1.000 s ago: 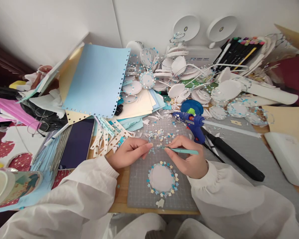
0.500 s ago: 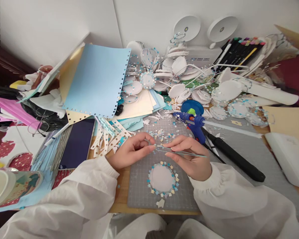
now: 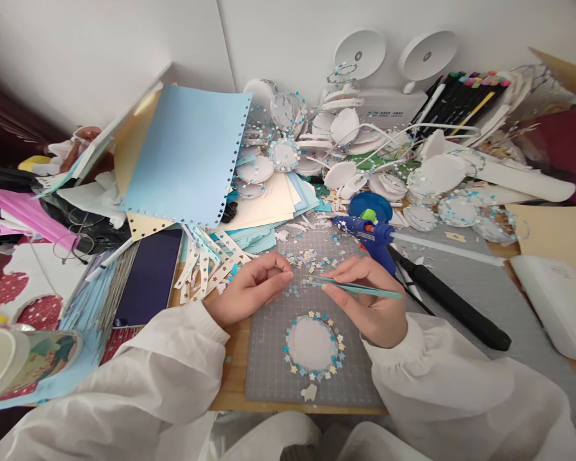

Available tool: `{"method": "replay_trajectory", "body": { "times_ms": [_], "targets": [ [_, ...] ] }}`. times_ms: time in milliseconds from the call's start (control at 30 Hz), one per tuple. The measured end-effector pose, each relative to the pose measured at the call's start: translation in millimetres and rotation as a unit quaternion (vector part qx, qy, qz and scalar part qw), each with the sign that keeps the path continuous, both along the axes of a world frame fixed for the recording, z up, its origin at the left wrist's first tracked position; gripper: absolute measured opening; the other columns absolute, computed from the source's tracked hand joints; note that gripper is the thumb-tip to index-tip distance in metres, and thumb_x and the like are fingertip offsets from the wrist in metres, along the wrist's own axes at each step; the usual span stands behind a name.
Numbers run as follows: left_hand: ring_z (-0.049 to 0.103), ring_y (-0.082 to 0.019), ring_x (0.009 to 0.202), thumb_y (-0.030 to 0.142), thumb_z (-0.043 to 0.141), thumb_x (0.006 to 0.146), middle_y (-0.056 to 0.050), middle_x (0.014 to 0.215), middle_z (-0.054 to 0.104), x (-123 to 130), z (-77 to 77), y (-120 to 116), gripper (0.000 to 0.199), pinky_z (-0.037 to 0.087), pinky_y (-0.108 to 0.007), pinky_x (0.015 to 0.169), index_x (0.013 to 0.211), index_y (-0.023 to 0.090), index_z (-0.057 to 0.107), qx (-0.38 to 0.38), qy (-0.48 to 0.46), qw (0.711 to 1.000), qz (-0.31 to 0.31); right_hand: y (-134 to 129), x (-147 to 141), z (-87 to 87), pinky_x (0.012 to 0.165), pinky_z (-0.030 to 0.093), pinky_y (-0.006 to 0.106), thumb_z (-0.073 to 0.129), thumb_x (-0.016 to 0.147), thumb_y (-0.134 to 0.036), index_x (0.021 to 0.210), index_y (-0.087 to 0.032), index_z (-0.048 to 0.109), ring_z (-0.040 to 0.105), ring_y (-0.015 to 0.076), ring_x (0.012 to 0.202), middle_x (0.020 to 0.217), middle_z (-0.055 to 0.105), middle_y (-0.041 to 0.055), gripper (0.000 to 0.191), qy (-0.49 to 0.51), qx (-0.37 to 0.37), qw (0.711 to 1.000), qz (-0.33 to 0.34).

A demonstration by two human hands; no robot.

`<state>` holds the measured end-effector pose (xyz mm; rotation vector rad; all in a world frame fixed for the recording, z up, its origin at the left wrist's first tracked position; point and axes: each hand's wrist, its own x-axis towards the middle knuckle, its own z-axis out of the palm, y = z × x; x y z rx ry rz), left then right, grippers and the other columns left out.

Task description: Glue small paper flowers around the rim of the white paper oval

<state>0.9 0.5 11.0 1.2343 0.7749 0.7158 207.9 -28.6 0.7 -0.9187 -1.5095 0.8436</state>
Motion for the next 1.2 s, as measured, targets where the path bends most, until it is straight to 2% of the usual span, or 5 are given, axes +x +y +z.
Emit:
{"method": "replay_trajectory", "body": {
  "times_ms": [267,500,667,967,1200],
  "targets": [
    [0.033,-0.005,0.047,0.041,0.055,0.088,0.007,0.058,0.037,0.5,2.9,-0.5,0.029,0.025,-0.02,0.045,0.079,0.015,0.046,0.001,0.008,1.0,0.002,4.3,-0.9,-2.8,0.067,0.052,0.033,0.067,0.077,-0.012,0.078,-0.022,0.057,0.065,0.0187,0.075,0.077,0.062,0.0033,0.014,-0.023,-0.01,0.998,-0.063],
    [0.031,-0.006,0.046,0.041,0.052,0.09,0.007,0.054,0.038,1.1,5.8,-0.8,0.029,0.025,-0.021,0.046,0.077,0.016,0.044,0.012,0.024,1.0,0.007,2.2,1.5,-5.6,0.061,0.048,0.033,0.063,0.078,-0.014,0.076,-0.023,0.052,0.059,0.0173,0.066,0.071,0.061,0.0026,0.014,-0.14,0.009,0.99,0.017],
    [0.031,-0.006,0.047,0.043,0.051,0.09,0.006,0.053,0.039,0.6,6.4,-0.5,0.035,0.026,-0.021,0.048,0.069,0.017,0.041,0.037,0.043,0.998,0.009,1.3,1.9,-7.2,0.062,0.046,0.033,0.06,0.078,-0.011,0.073,-0.023,0.05,0.057,0.0171,0.066,0.068,0.057,0.0015,0.016,-0.193,0.033,0.98,0.033],
    [0.029,-0.006,0.05,0.04,0.063,0.083,0.007,0.056,0.036,0.0,-2.5,0.4,0.032,0.024,-0.019,0.047,0.071,0.015,0.046,0.076,0.068,0.995,-0.011,1.1,-0.4,-4.7,0.059,0.046,0.031,0.059,0.078,-0.009,0.074,-0.023,0.052,0.059,0.0166,0.066,0.071,0.061,0.0023,0.016,-0.169,0.044,0.984,0.031],
    [0.028,-0.005,0.047,0.033,0.058,0.087,0.009,0.052,0.033,-1.5,-2.9,-0.6,0.021,0.023,-0.019,0.047,0.086,0.013,0.052,0.084,0.079,0.992,-0.043,1.8,0.3,-1.1,0.062,0.05,0.032,0.066,0.078,-0.014,0.075,-0.022,0.055,0.063,0.0174,0.069,0.073,0.062,0.0027,0.013,-0.043,-0.016,0.999,-0.019]
  ]
}}
